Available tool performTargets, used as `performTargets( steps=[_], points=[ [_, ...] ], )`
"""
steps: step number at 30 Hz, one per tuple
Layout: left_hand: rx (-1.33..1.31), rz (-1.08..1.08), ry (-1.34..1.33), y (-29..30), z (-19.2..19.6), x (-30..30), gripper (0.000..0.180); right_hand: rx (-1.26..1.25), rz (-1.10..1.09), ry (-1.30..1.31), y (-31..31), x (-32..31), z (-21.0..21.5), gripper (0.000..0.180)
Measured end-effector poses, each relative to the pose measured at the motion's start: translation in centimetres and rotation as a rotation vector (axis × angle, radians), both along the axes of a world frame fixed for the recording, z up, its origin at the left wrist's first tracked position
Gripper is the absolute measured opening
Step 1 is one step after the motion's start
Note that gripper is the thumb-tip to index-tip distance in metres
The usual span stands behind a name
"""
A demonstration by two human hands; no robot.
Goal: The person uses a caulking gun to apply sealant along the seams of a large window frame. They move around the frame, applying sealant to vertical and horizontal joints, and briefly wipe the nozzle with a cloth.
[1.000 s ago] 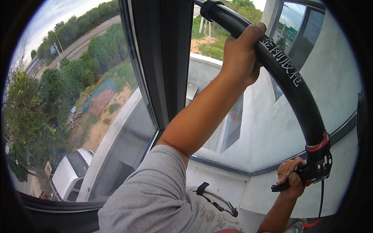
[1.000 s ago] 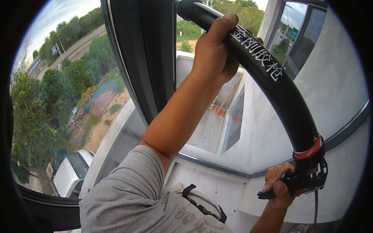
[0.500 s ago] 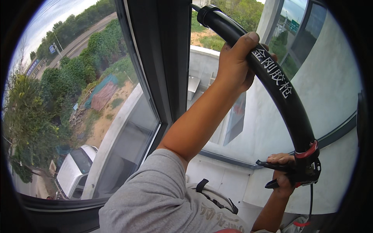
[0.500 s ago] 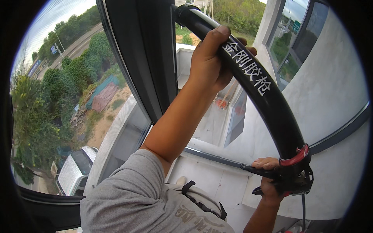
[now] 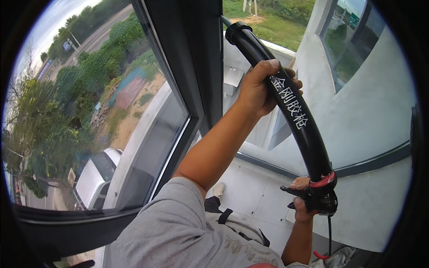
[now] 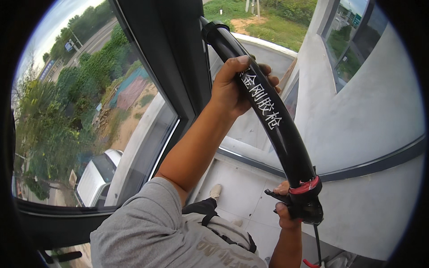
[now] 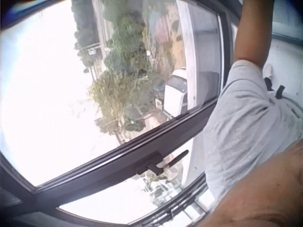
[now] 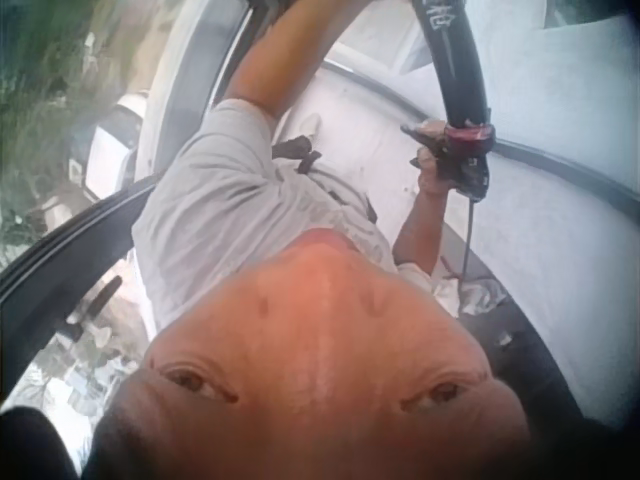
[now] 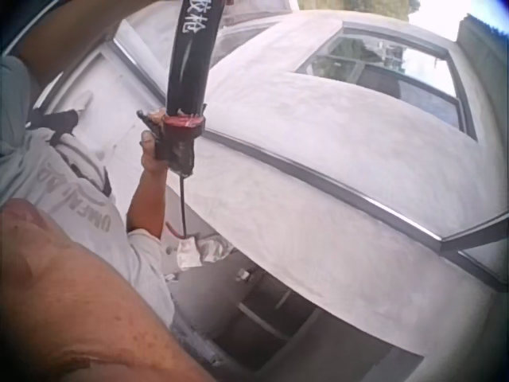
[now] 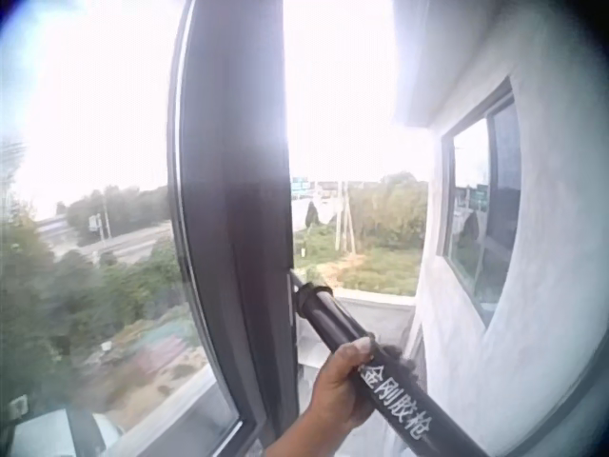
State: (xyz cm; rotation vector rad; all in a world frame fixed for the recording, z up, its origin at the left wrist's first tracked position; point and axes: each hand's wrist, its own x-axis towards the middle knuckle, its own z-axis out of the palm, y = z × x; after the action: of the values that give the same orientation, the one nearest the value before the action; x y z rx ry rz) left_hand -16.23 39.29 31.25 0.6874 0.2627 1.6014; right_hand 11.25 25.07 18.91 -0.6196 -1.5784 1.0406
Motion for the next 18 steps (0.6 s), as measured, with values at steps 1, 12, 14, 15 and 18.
performTargets(
  steps=[1, 12, 14, 15, 18],
  points=[
    [-0.021, 0.0, -0.007, -0.2, -0.1, 0.5, 0.057, -0.012, 0.008, -0.013, -0.1, 0.7, -0.5, 0.036],
    [-0.185, -0.114, -0.012, 1.8, -7.4, 2.5, 0.05, -0.135, 0.021, -0.035, 0.8, 3.3, -6.6, 0.032],
    [-0.166, -0.203, -0.036, 2.5, -8.8, 3.1, 0.042, -0.119, 0.02, -0.03, 0.9, 4.0, -7.9, 0.031],
    [-0.18, -0.161, -0.05, 2.4, -9.3, 3.3, 0.04, -0.116, 0.017, -0.026, 0.9, 4.2, -8.6, 0.031],
    [-0.224, -0.074, -0.08, 2.0, -11.1, 4.7, 0.038, -0.112, -0.03, 0.004, 1.1, 3.9, -10.2, 0.034]
  ],
)
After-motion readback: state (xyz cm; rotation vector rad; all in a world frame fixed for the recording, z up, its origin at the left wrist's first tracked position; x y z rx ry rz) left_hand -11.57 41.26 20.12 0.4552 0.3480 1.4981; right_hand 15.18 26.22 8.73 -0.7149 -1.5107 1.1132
